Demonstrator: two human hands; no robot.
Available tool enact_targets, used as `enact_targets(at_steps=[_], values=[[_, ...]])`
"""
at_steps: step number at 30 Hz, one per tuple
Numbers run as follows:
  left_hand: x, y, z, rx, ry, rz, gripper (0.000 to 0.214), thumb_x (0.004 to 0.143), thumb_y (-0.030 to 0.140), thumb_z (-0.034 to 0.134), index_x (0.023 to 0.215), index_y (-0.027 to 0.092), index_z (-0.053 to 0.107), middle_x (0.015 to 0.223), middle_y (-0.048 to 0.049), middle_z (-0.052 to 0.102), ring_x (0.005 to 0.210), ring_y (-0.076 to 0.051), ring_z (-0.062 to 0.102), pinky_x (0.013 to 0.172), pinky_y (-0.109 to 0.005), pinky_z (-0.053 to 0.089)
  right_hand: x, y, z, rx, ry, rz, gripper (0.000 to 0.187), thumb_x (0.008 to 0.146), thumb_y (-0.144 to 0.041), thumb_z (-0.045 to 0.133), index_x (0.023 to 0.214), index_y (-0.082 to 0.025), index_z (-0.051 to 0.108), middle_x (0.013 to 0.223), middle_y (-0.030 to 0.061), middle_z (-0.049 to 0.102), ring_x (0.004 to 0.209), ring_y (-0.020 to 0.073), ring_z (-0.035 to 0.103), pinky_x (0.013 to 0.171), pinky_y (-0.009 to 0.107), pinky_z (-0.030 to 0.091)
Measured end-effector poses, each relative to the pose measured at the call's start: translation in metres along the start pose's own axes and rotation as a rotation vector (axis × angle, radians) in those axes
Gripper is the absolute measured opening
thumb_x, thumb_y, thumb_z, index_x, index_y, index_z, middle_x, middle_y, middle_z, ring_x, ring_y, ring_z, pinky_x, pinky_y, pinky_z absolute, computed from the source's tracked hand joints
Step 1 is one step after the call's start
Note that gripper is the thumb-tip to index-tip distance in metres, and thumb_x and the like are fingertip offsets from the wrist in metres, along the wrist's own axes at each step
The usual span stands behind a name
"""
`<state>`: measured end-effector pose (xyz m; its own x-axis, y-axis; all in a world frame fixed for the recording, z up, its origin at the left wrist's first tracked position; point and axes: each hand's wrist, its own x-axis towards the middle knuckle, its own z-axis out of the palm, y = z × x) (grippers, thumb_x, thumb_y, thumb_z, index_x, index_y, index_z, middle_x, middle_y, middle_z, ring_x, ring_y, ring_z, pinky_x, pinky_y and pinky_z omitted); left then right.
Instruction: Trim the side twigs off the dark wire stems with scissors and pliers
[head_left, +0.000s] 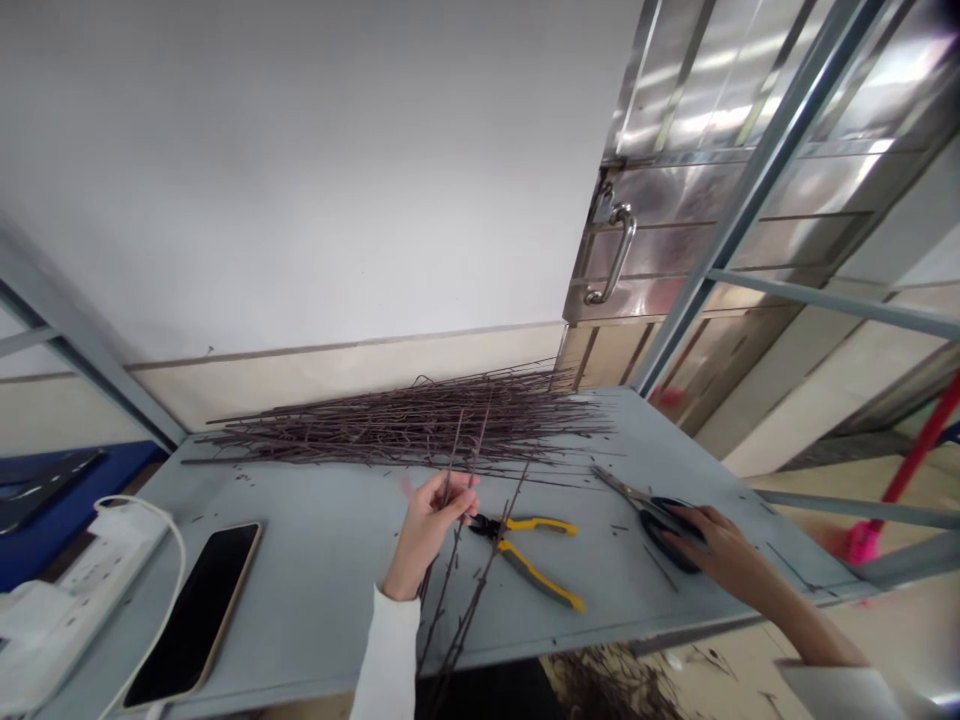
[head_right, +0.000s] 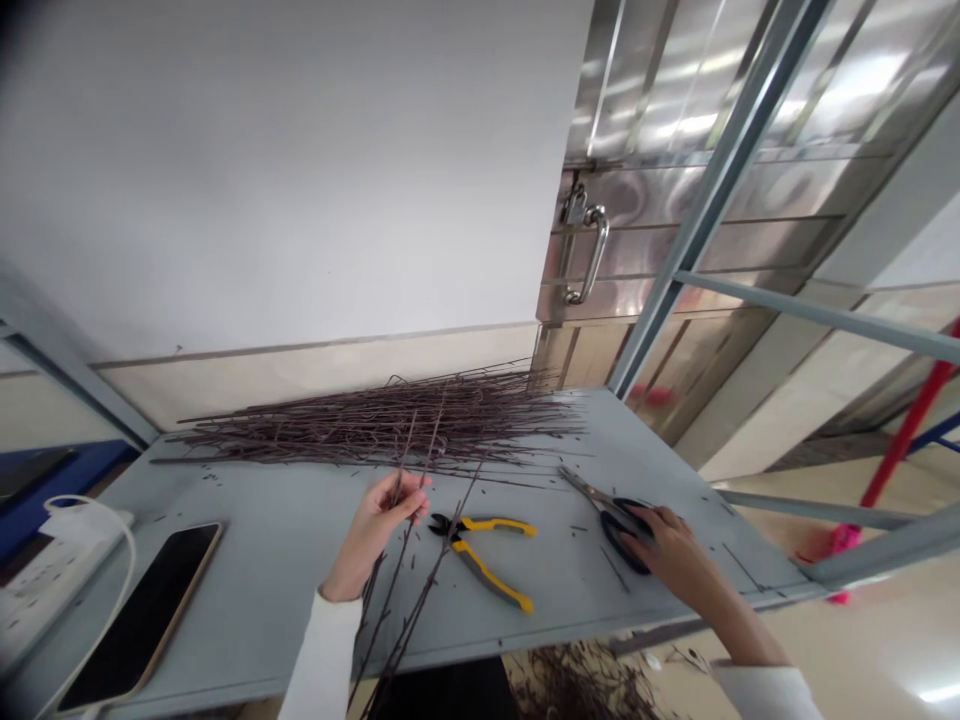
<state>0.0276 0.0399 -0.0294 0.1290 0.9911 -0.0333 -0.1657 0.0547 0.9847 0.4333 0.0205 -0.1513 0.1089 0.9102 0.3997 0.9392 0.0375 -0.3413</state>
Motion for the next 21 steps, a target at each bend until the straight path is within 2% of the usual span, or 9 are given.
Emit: enact_targets(at_steps=[3,6,11,16,21], values=[[-0.003,0.002,0.001,-0.011,0.011,-0.008,0.035,0.061,0.042,0.076,0.079,0.014,0.065,0.064,-0.0021,0.065,0.056,-0.012,0.056,0.052,-0.024,0.045,0.006,0.004,-0.005,0.083,-0.130,0.036,0.035,0.061,-0.051,0.054,0.078,-0.022,0.063,0.079,0.0117,0.068,0.075,0.0294,0.066,0.071,0.041,0.053],[-0.006,0.002,0.002,-0.023,0.003,-0.013,0.036,0.061,0.043,0.077,0.079,0.014,0.066,0.066,-0.0028,0.066,0.056,-0.012,0.056,0.051,-0.024,0.044,0.006,0.000,-0.008,0.057,-0.146,0.064,0.032,0.057,-0.047,0.054,0.077,-0.022,0.060,0.077,0.0117,0.067,0.074,0.0291,0.065,0.071,0.040,0.052],[-0.013,0.004,0.001,-0.052,-0.006,0.003,0.038,0.061,0.045,0.076,0.080,0.013,0.066,0.064,-0.0038,0.066,0.055,-0.012,0.055,0.051,-0.025,0.044,-0.003,-0.018,-0.019,-0.046,-0.004,0.068,0.038,0.063,-0.043,0.049,0.092,-0.019,0.056,0.089,0.0152,0.063,0.080,0.0308,0.063,0.071,0.043,0.050],[-0.024,0.017,0.001,-0.039,0.012,-0.011,0.033,0.064,0.043,0.074,0.079,0.014,0.067,0.063,-0.0036,0.065,0.057,-0.013,0.054,0.055,-0.025,0.044,-0.004,-0.044,-0.047,-0.024,0.185,0.064,0.036,0.067,-0.048,0.047,0.092,-0.022,0.049,0.087,0.0127,0.060,0.084,0.0320,0.060,0.076,0.047,0.048],[-0.029,0.022,0.001,-0.050,-0.016,-0.005,0.034,0.064,0.045,0.074,0.077,0.014,0.068,0.062,-0.0035,0.065,0.056,-0.013,0.053,0.054,-0.025,0.043,0.006,-0.086,-0.072,0.124,0.205,0.190,0.039,0.066,-0.057,0.053,0.088,-0.025,0.047,0.091,0.0135,0.062,0.082,0.0285,0.062,0.071,0.041,0.049]])
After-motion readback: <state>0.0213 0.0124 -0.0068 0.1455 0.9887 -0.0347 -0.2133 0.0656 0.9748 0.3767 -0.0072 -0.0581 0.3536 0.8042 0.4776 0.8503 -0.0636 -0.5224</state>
